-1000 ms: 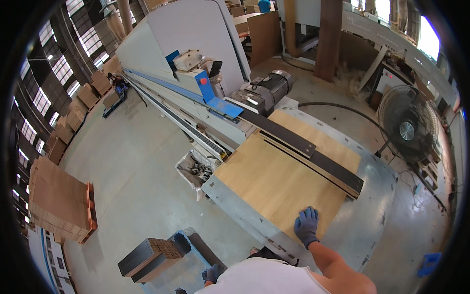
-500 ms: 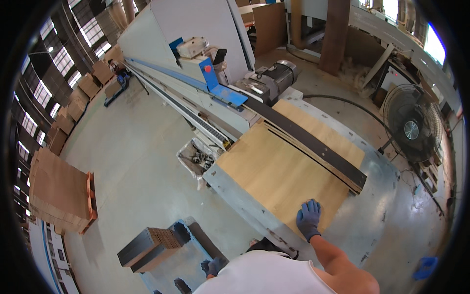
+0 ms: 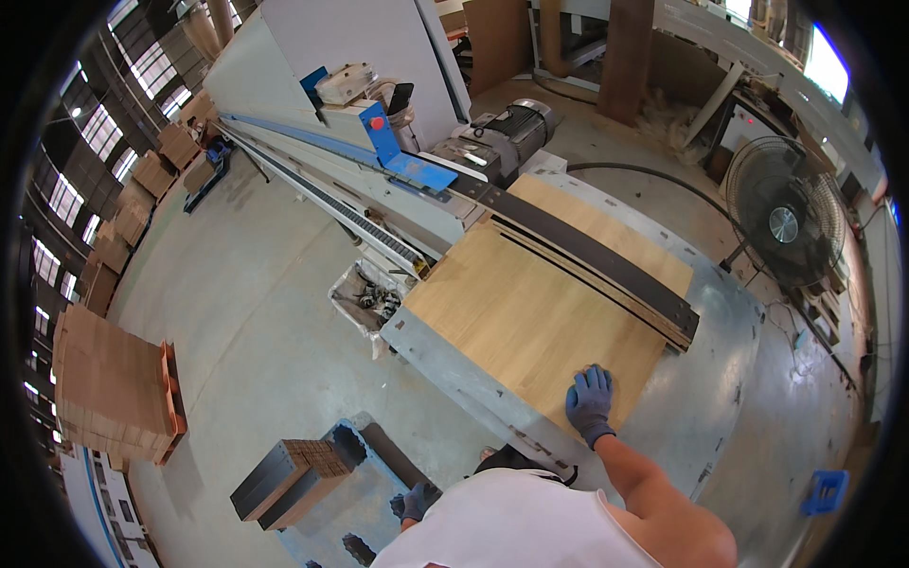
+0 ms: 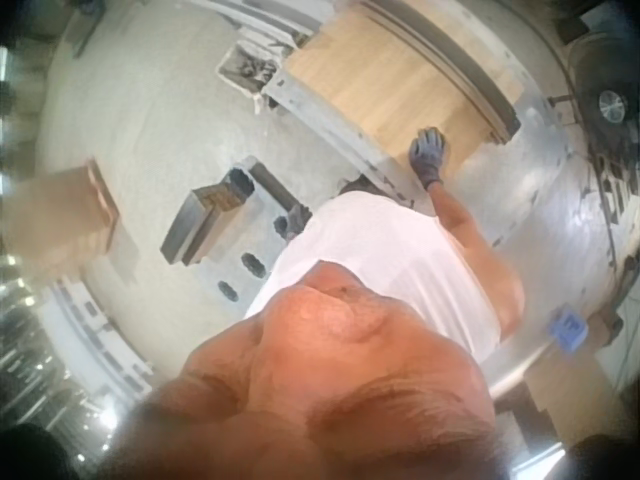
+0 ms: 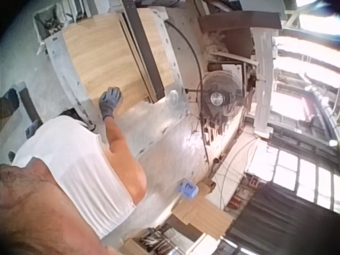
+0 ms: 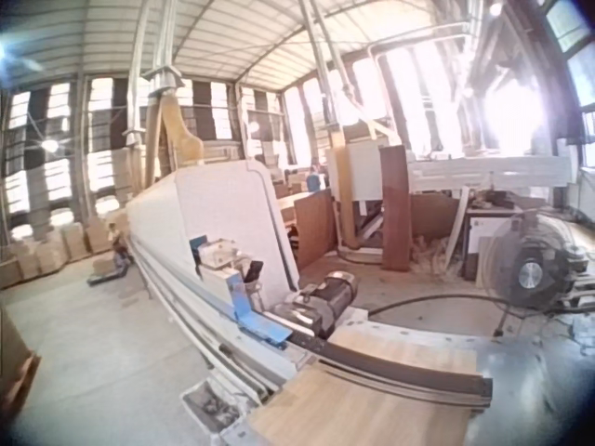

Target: The person feeds wooden boards into an edge banding machine by hand, retrieves the processed panels from the machine bed, and stacks them onto a pallet.

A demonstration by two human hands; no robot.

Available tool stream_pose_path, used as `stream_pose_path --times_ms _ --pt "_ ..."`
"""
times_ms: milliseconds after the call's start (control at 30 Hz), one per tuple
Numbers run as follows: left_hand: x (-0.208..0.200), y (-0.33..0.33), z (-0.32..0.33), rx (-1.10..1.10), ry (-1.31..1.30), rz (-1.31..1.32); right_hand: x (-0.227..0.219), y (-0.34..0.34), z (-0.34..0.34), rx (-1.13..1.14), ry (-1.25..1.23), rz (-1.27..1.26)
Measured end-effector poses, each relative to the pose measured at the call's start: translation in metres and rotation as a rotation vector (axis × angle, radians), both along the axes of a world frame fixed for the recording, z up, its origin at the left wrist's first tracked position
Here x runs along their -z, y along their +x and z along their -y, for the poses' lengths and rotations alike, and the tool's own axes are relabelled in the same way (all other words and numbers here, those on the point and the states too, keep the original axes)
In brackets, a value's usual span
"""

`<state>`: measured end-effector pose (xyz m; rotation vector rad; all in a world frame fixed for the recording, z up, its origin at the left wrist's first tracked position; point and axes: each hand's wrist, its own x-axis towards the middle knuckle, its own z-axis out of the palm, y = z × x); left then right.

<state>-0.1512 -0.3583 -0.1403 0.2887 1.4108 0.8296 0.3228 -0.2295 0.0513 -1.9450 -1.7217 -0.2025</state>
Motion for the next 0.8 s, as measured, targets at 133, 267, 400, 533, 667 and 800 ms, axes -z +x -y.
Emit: stream_pose_path --times_ms 133,267,400,533,667,800 --pt "-0.002 0.005 0.001 0.527 0.344 -0.479 0.003 0.003 0.002 0.002 -0.016 0.0" --pt "-0.024 0.003 -0.004 0.27 0.143 -0.298 0.003 0.003 0.005 0.001 -0.009 0.008" --pt "-0.057 0.028 -0.015 0.175 0.023 -0.261 0.007 0.009 0.006 0.032 -0.032 0.02" --pt "-0.048 0.027 -0.019 -0.21 -0.119 -0.061 0.001 0.01 0.004 0.029 -0.013 0.008" --pt "-0.025 -0.002 -0.006 0.418 0.236 -0.285 0.002 0.001 -0.005 0.0 -0.024 0.019" --pt "-0.045 0.003 -0.003 0.446 0.184 -0.352 -0.01 0.008 -0.047 0.0 -0.002 -0.066"
